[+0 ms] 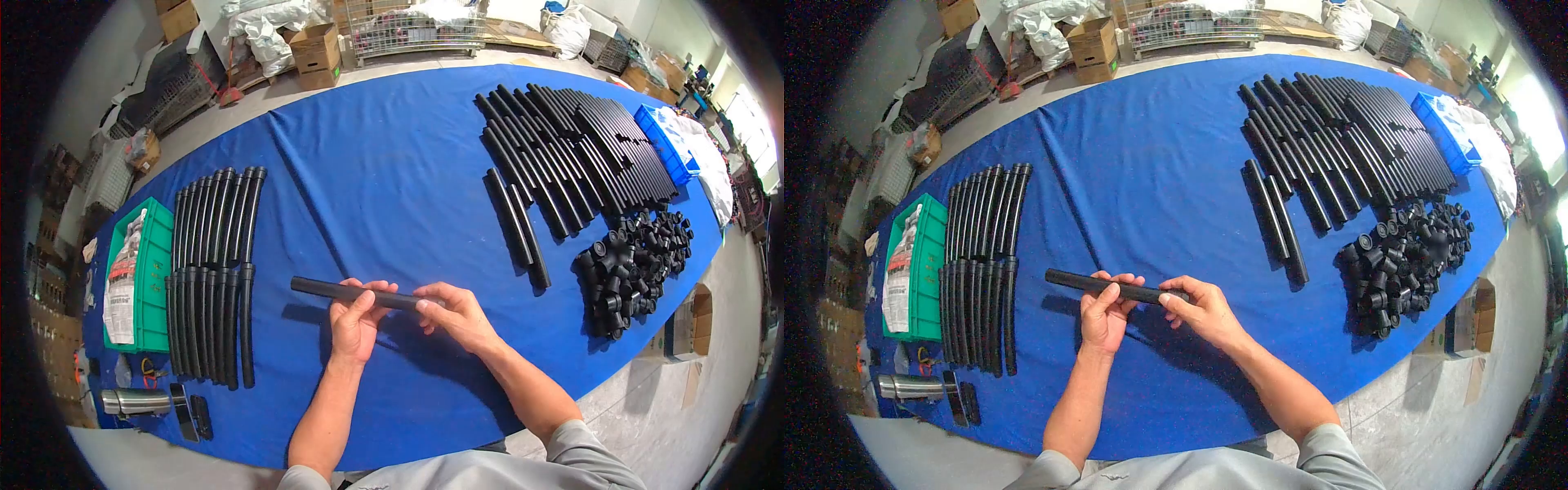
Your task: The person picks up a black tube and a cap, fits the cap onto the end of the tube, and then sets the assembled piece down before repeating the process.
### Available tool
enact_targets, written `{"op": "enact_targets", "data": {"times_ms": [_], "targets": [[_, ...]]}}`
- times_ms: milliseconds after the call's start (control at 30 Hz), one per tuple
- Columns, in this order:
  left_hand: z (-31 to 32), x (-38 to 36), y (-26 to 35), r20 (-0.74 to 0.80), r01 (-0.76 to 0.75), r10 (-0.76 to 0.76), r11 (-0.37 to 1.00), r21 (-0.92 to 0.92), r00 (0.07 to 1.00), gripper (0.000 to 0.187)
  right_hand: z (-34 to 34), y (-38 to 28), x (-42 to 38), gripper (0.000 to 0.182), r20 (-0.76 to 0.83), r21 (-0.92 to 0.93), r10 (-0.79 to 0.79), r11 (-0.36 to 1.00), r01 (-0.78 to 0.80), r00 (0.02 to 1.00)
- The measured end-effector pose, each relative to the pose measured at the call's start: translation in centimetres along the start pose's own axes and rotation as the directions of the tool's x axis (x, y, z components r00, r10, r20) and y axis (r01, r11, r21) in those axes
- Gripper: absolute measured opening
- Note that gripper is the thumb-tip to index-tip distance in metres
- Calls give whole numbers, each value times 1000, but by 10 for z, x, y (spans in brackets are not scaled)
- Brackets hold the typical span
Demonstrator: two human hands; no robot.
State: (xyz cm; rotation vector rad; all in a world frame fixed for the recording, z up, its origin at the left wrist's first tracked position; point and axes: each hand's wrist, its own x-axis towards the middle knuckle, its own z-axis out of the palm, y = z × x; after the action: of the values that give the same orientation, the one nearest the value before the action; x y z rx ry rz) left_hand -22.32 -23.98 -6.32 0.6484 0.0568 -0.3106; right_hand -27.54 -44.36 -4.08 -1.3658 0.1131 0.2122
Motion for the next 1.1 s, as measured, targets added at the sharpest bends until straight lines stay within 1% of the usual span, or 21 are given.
{"op": "enact_targets", "data": {"times_ms": [33,133,167,233,267,300,367,433,467,500,533,567,600,633,667,700,767,933,1033,1100], "targets": [[0,0,0,1,4,-4,1000,7,1000,23,-1,0,0,34,7,-1,29,1000,-29,1000],[2,1,0,-27,28,-28,1000,-2,999,21,4,0,-2,32,-55,-240,-203,953,184,978],[2,1,0,-47,34,-34,999,-9,998,21,5,1,-2,32,-66,-238,-199,955,178,978],[3,0,0,-37,29,-28,999,23,999,20,6,3,-1,30,-72,-225,-188,960,168,979],[2,-1,0,-39,20,-19,999,43,999,20,5,-1,-4,30,-67,-142,-87,987,77,994],[1,0,0,-14,19,-19,999,51,1000,22,2,-3,-3,32,-51,-123,-33,992,27,998],[1,-1,-2,9,25,-25,997,71,1000,23,-7,-1,-1,34,-42,7,115,993,-114,993],[0,0,-4,22,4,-5,998,58,1000,23,-1,-1,1,37,-42,34,62,998,-61,997],[-4,1,-5,24,14,-15,999,35,1000,23,4,-4,0,39,-50,-19,-46,999,45,998],[-6,2,-4,29,23,-23,1000,10,999,23,3,1,0,40,-59,-106,-103,990,96,993],[-7,2,-4,33,32,-31,999,-4,999,23,1,2,1,38,-24,-278,-210,941,195,977],[-9,3,-3,42,38,-37,999,-17,998,23,0,1,2,36,27,-436,-316,850,296,948],[-9,3,-3,54,23,-23,1000,0,998,22,4,-1,1,32,-37,-278,-215,940,196,976],[-10,4,-2,77,29,-30,1000,5,997,23,7,-1,-1,29,-81,-108,-96,990,87,992],[-11,2,-2,99,38,-39,999,6,994,22,4,1,0,26,-85,-39,-52,998,49,995],[-11,2,-2,125,46,-46,999,8,991,22,0,-1,1,26,-54,47,3,999,0,999],[-12,3,-2,138,32,-34,999,16,990,22,-1,-4,2,25,-21,53,35,998,-34,999],[-13,7,-5,215,45,-35,998,-40,976,23,4,-8,2,24,10,1,-47,999,47,999],[-10,7,-6,248,40,-41,999,10,968,18,0,0,4,23,-36,-1,-56,998,56,998],[-5,5,-2,130,100,-124,979,177,984,16,-4,-1,5,22,-68,12,-67,998,68,995]]}}
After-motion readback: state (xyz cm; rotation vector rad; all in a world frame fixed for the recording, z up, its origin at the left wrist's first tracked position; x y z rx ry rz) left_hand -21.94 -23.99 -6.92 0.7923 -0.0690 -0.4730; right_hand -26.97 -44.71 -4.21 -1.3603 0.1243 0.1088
